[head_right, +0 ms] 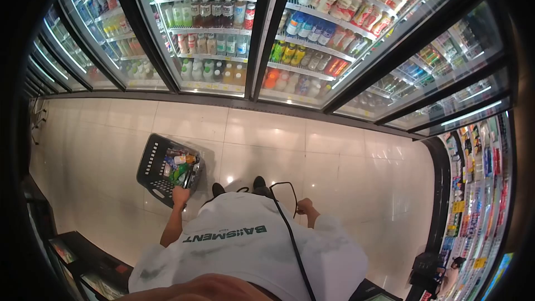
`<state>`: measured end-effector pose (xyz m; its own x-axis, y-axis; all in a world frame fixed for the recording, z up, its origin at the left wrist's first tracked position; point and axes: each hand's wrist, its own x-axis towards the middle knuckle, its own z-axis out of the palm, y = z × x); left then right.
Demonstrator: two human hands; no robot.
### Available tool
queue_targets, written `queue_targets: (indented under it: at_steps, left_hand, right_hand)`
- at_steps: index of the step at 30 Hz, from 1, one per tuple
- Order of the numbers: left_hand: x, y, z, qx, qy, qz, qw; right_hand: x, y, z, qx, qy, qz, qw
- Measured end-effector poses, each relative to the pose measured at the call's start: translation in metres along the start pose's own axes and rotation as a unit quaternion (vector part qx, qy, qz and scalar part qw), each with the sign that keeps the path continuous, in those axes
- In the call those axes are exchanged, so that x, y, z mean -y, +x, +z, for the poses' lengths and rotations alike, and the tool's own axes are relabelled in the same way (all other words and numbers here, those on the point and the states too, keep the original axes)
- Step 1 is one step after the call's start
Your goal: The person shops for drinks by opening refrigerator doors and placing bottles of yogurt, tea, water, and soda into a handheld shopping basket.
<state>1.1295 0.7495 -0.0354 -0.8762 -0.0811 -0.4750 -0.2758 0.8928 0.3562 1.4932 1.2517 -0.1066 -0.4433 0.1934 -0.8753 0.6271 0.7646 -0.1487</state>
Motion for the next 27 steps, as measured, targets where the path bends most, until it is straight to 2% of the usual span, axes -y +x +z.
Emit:
queue_targets:
  at_steps: [1, 2, 3, 5, 7, 9, 12, 16, 17, 19, 22, 25, 26, 27]
  left_hand:
    - [-0.006, -0.005, -0.002, -0.008, 0.007, -0.002, 1.000]
    - [-0.014, -0.011, -0.008, -0.015, 0.014, -0.011, 1.000]
    - [-0.024, -0.018, -0.018, 0.003, 0.023, -0.021, 1.000]
    - [-0.027, -0.021, -0.021, -0.013, 0.041, -0.033, 0.999]
    - [-0.029, -0.023, -0.028, -0.001, 0.028, -0.035, 0.999]
    - [-0.025, -0.020, -0.027, -0.004, 0.030, -0.036, 0.999]
    - [-0.022, -0.017, -0.031, 0.011, 0.050, -0.019, 0.998]
    - [-0.015, -0.017, -0.034, -0.017, 0.044, -0.006, 0.999]
    - [-0.014, -0.015, -0.036, -0.021, 0.041, 0.001, 0.999]
    - [-0.011, -0.011, -0.037, -0.027, 0.033, 0.014, 0.999]
    - [-0.004, -0.009, -0.031, -0.023, 0.039, 0.031, 0.998]
    - [-0.005, -0.016, -0.027, -0.009, 0.032, 0.039, 0.999]
    - [-0.004, -0.020, -0.020, -0.010, 0.027, 0.040, 0.999]
    - [-0.003, -0.019, -0.015, -0.015, 0.022, 0.043, 0.999]
  right_hand:
    - [0.006, -0.001, -0.007, 0.039, -0.178, -0.091, 0.979]
    - [0.005, 0.019, 0.001, 0.004, 0.099, 0.010, 0.995]
    - [-0.009, 0.060, 0.022, -0.026, 0.360, 0.119, 0.925]
    - [0.004, 0.064, -0.010, 0.030, 0.600, 0.069, 0.796]
    - [0.049, 0.033, -0.060, -0.063, 0.433, -0.001, 0.899]
    - [0.023, 0.085, -0.052, 0.004, 0.635, -0.048, 0.771]
    - [0.051, 0.065, -0.080, -0.062, 0.521, -0.055, 0.850]
    - [0.061, 0.030, -0.082, -0.063, 0.455, 0.017, 0.888]
    - [0.064, 0.022, -0.082, -0.034, 0.443, 0.030, 0.895]
    - [0.033, 0.027, -0.070, 0.023, 0.417, 0.060, 0.907]
    - [-0.017, 0.058, -0.049, 0.105, 0.294, 0.095, 0.945]
    - [0.003, 0.051, -0.077, 0.115, 0.296, 0.141, 0.938]
    - [0.020, 0.050, -0.090, 0.074, 0.274, 0.169, 0.944]
    - [0.050, 0.044, -0.109, 0.056, 0.275, 0.148, 0.948]
